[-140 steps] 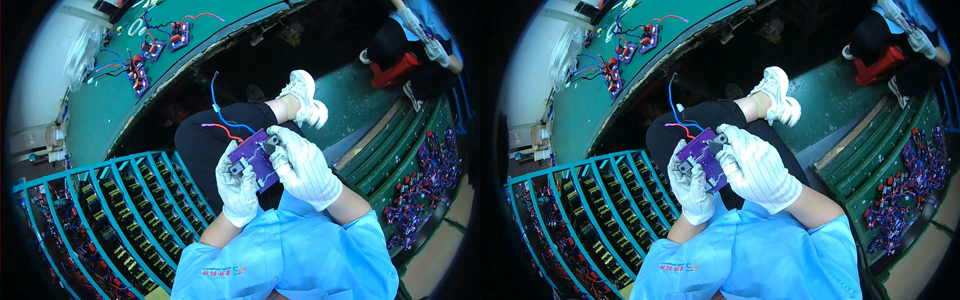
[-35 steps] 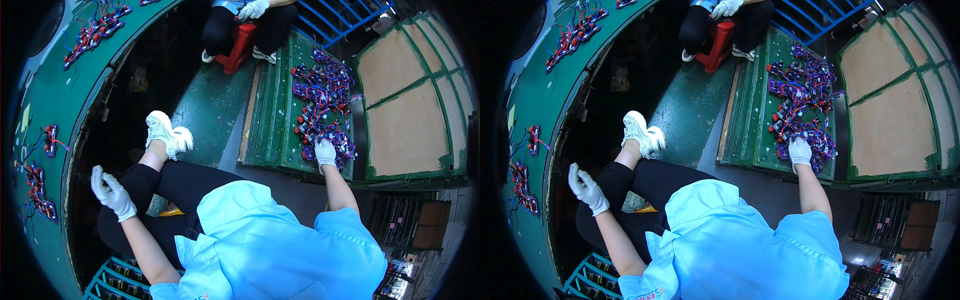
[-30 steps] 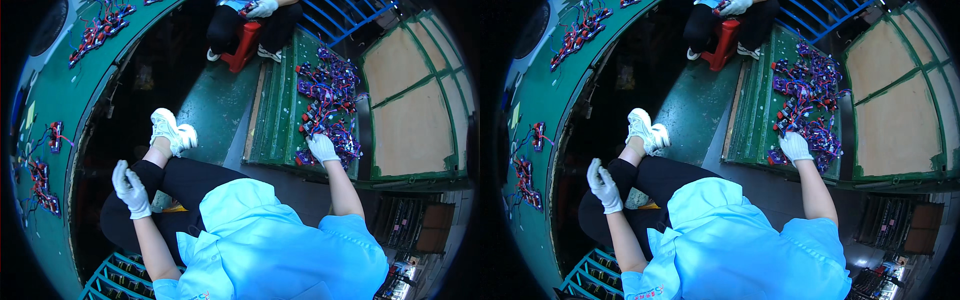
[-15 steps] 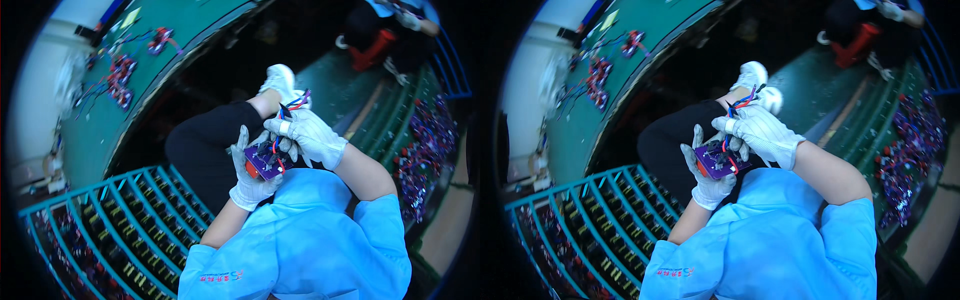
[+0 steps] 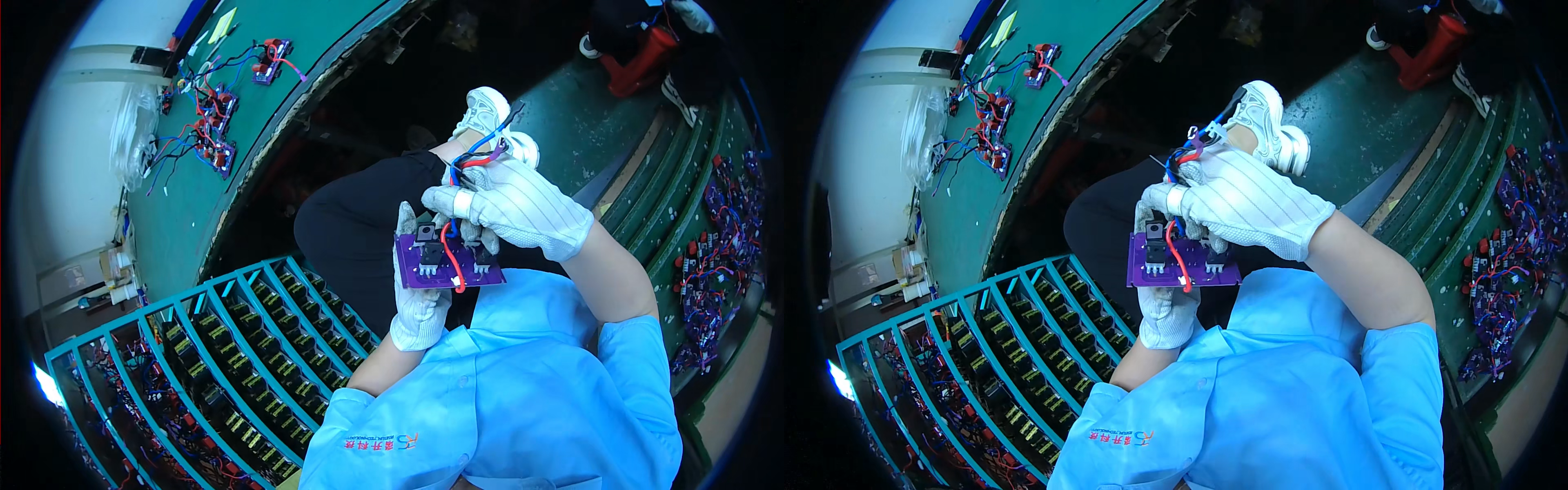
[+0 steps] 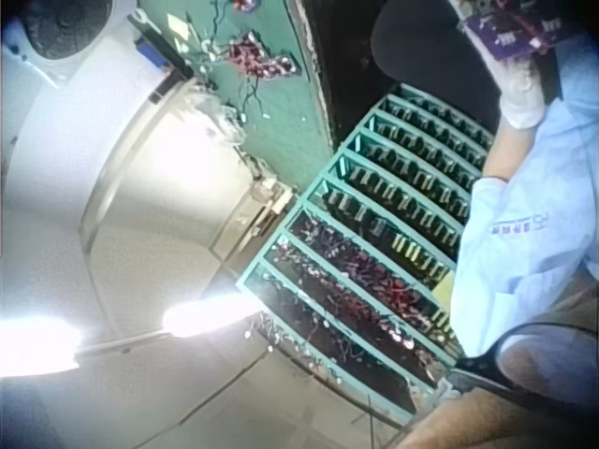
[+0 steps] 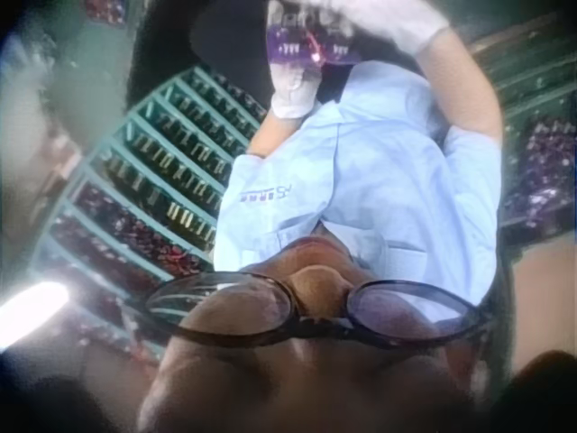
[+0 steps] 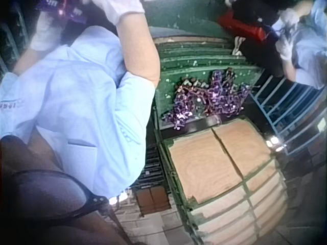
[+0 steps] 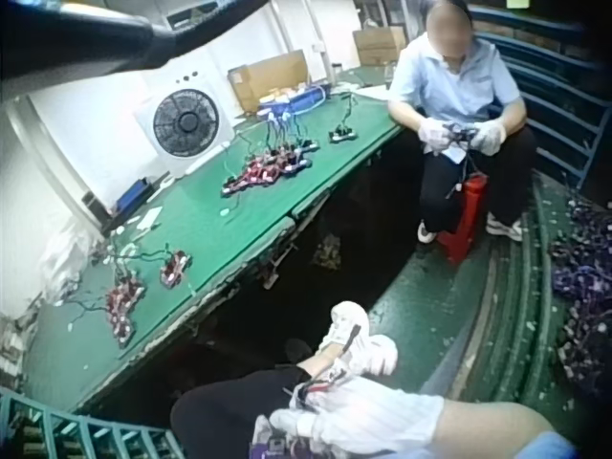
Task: The person assembles electronic components onto a purple printed circuit board by hand, attaching wires and other components to the board.
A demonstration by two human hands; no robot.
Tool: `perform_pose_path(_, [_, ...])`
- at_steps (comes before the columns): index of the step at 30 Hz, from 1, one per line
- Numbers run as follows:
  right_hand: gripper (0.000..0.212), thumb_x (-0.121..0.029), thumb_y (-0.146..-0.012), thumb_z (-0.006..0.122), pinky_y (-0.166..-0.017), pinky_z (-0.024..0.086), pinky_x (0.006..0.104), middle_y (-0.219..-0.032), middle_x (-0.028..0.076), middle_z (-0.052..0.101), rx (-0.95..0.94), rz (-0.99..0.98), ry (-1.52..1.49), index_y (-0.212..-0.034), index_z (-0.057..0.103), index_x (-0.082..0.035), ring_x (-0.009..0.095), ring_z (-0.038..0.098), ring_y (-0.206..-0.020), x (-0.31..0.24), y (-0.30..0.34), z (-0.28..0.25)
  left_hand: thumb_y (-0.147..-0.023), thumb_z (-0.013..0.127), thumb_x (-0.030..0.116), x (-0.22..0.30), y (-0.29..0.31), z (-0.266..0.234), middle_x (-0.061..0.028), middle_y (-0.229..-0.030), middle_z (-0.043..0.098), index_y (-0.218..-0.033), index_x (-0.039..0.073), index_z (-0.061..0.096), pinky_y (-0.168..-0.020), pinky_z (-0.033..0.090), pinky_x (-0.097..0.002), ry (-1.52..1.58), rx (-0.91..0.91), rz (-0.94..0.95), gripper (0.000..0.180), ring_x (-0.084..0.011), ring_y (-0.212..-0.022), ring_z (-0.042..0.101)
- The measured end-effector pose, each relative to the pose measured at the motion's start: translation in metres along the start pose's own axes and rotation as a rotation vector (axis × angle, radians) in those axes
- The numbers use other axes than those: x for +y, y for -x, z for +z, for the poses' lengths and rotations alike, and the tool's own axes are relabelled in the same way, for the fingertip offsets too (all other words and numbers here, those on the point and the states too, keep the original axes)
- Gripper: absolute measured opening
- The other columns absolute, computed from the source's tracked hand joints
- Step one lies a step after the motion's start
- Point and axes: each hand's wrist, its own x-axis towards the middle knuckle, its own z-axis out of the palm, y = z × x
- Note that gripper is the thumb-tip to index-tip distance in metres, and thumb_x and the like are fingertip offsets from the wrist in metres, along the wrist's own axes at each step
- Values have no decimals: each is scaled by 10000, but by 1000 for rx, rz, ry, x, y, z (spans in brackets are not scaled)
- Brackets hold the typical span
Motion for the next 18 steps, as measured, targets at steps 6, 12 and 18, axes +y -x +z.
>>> perform_pose_path(6, [404,-38,-751,550,-558,453,346,-736,87,532,144,-510,493,-1144,521,-127,258,569,-647,11,-1,3,-689,755,342,-6,3,-11,-82,-1251,468,-1318,100,335,-959,435,-416,-11,93,-21,793,-243,-1129,503])
perform_pose_path(12, [419,-66,-745,572,-587,453,367,-765,95,543,265,-583,579,-1157,530,-132,271,569,-682,24,-5,11,-678,763,334,-2,-2,-13,-107,-1292,418,-1370,131,207,-963,427,-440,39,159,-93,910,-263,-1174,457])
perform_pose_path(18, [234,-152,-825,545,-591,472,328,-737,97,576,192,-415,400,-1048,591,-100,225,594,-652,14,-8,10,-711,744,329,-5,-3,-22,-138,-1349,351,-1419,111,82,-986,391,-437,19,130,-63,993,-262,-1213,419])
